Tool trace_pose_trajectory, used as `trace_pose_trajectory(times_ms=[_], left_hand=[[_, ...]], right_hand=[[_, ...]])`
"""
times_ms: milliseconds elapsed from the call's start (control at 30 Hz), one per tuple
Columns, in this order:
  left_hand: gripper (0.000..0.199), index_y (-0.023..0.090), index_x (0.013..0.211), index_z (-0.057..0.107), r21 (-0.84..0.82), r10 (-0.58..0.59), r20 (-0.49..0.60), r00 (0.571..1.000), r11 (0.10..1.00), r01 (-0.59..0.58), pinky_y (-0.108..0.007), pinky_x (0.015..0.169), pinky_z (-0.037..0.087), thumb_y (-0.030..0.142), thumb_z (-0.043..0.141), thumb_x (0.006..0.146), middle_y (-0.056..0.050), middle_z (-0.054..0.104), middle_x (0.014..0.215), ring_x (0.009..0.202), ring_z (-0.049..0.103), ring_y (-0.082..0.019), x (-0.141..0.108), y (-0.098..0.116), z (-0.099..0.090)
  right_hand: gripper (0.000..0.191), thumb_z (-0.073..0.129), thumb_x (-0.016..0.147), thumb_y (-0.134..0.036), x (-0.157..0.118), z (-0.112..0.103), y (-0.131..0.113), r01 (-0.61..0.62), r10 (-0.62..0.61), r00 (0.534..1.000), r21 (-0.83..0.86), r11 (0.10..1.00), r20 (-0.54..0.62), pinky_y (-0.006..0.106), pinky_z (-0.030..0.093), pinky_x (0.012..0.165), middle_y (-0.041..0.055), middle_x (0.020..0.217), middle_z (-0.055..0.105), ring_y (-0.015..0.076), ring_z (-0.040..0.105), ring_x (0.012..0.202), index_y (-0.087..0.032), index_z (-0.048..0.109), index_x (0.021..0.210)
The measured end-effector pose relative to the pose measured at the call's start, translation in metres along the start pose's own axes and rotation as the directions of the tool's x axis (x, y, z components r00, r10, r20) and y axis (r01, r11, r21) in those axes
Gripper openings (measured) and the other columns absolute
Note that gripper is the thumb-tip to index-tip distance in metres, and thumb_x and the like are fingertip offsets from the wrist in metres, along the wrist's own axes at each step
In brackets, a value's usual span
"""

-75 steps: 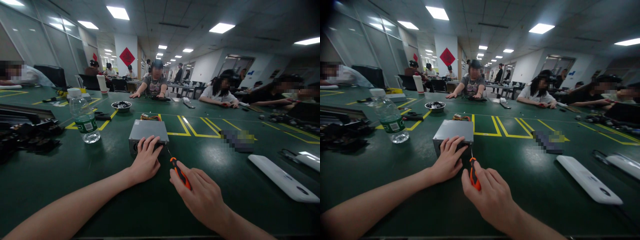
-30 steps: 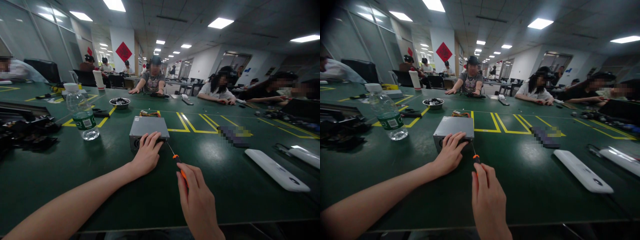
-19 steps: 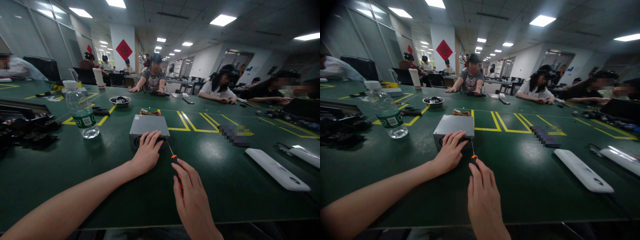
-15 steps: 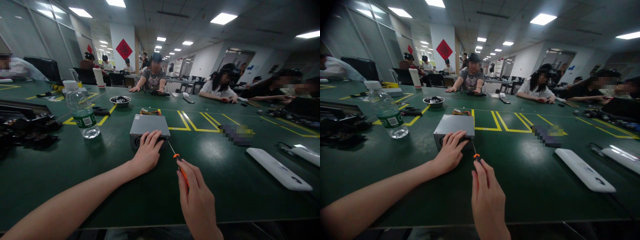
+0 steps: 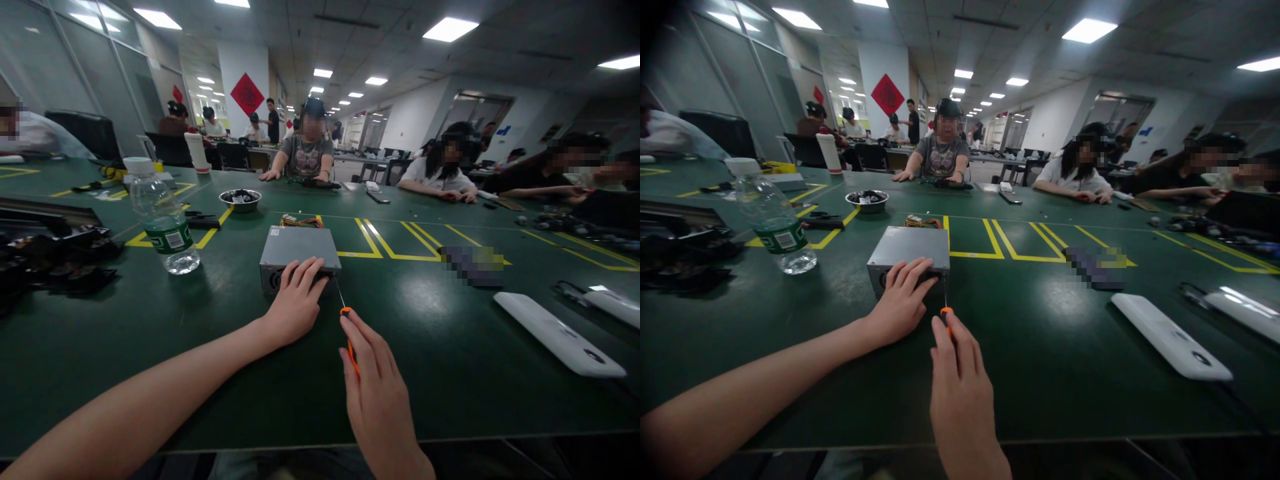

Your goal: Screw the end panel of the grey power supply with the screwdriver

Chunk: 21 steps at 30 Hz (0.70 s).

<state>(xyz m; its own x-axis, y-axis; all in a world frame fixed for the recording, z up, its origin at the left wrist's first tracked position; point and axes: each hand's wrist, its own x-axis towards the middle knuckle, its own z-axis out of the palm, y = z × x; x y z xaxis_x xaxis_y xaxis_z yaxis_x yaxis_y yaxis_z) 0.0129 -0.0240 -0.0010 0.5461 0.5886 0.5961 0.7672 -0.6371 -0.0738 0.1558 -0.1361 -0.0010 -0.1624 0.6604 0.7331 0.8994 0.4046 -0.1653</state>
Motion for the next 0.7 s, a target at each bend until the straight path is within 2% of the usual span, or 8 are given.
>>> trace_pose_trajectory(times_ms=[133, 233, 333, 400, 600, 700], left_hand=[[0.05, 0.012, 0.121, 0.053, -0.003, 0.019, 0.021, 1.0, 1.0, -0.019, -0.047, 0.109, 0.021, 0.013, 0.052, 0.071, -0.016, 0.036, 0.141, 0.133, 0.027, -0.029, 0.0, 0.0, -0.002], [0.049, 0.013, 0.121, 0.053, -0.002, 0.015, 0.025, 1.0, 1.0, -0.015, -0.047, 0.109, 0.021, 0.013, 0.052, 0.071, -0.016, 0.035, 0.142, 0.133, 0.027, -0.03, -0.001, 0.0, -0.003], [0.049, 0.013, 0.121, 0.053, 0.003, 0.022, 0.025, 0.999, 1.0, -0.023, -0.048, 0.108, 0.021, 0.014, 0.052, 0.072, -0.017, 0.035, 0.142, 0.133, 0.027, -0.03, -0.001, -0.001, -0.002], [0.049, 0.013, 0.121, 0.053, 0.01, 0.022, 0.018, 1.0, 1.0, -0.022, -0.048, 0.108, 0.021, 0.013, 0.051, 0.072, -0.016, 0.035, 0.142, 0.133, 0.027, -0.029, -0.001, -0.001, -0.001], [0.049, 0.013, 0.121, 0.053, 0.017, 0.02, 0.028, 0.999, 1.0, -0.021, -0.046, 0.109, 0.02, 0.013, 0.051, 0.072, -0.016, 0.035, 0.142, 0.133, 0.026, -0.029, -0.001, -0.001, -0.001], [0.05, 0.012, 0.122, 0.053, 0.021, 0.02, 0.038, 0.999, 1.0, -0.021, -0.047, 0.109, 0.02, 0.014, 0.052, 0.072, -0.016, 0.035, 0.142, 0.134, 0.026, -0.029, -0.001, -0.001, -0.001]], right_hand=[[0.028, 0.041, 0.092, -0.023, 0.003, -0.002, 0.005, -0.128, 0.132, 0.988, 0.052, 0.99, -0.083, 0.028, 0.054, 0.079, 0.0098, 0.11, 0.061, 0.017, 0.061, 0.102, -0.018, 0.046, 0.119], [0.021, 0.041, 0.092, -0.024, 0.002, -0.005, 0.005, -0.1, 0.103, 0.994, 0.081, 0.992, -0.042, 0.031, 0.054, 0.08, 0.0099, 0.11, 0.06, 0.0179, 0.06, 0.102, -0.019, 0.051, 0.11], [0.026, 0.039, 0.09, -0.02, 0.0, -0.005, -0.001, -0.074, 0.069, 0.997, 0.121, 0.99, 0.04, 0.038, 0.052, 0.087, 0.0141, 0.122, 0.051, 0.021, 0.052, 0.115, -0.017, 0.049, 0.114], [0.029, 0.038, 0.089, -0.016, -0.001, -0.003, -0.005, -0.067, 0.061, 0.997, 0.131, 0.989, 0.05, 0.039, 0.051, 0.089, 0.0157, 0.126, 0.047, 0.0216, 0.049, 0.119, -0.016, 0.047, 0.117], [0.03, 0.04, 0.091, -0.019, 0.0, 0.001, 0.001, -0.093, 0.1, 0.993, 0.1, 0.991, -0.067, 0.031, 0.054, 0.081, 0.0116, 0.116, 0.059, 0.0185, 0.059, 0.108, -0.018, 0.043, 0.122], [0.024, 0.042, 0.092, -0.023, 0.0, -0.002, 0.009, -0.139, 0.147, 0.982, 0.076, 0.987, -0.116, 0.025, 0.054, 0.077, 0.0087, 0.109, 0.064, 0.0162, 0.063, 0.099, -0.019, 0.048, 0.115]])
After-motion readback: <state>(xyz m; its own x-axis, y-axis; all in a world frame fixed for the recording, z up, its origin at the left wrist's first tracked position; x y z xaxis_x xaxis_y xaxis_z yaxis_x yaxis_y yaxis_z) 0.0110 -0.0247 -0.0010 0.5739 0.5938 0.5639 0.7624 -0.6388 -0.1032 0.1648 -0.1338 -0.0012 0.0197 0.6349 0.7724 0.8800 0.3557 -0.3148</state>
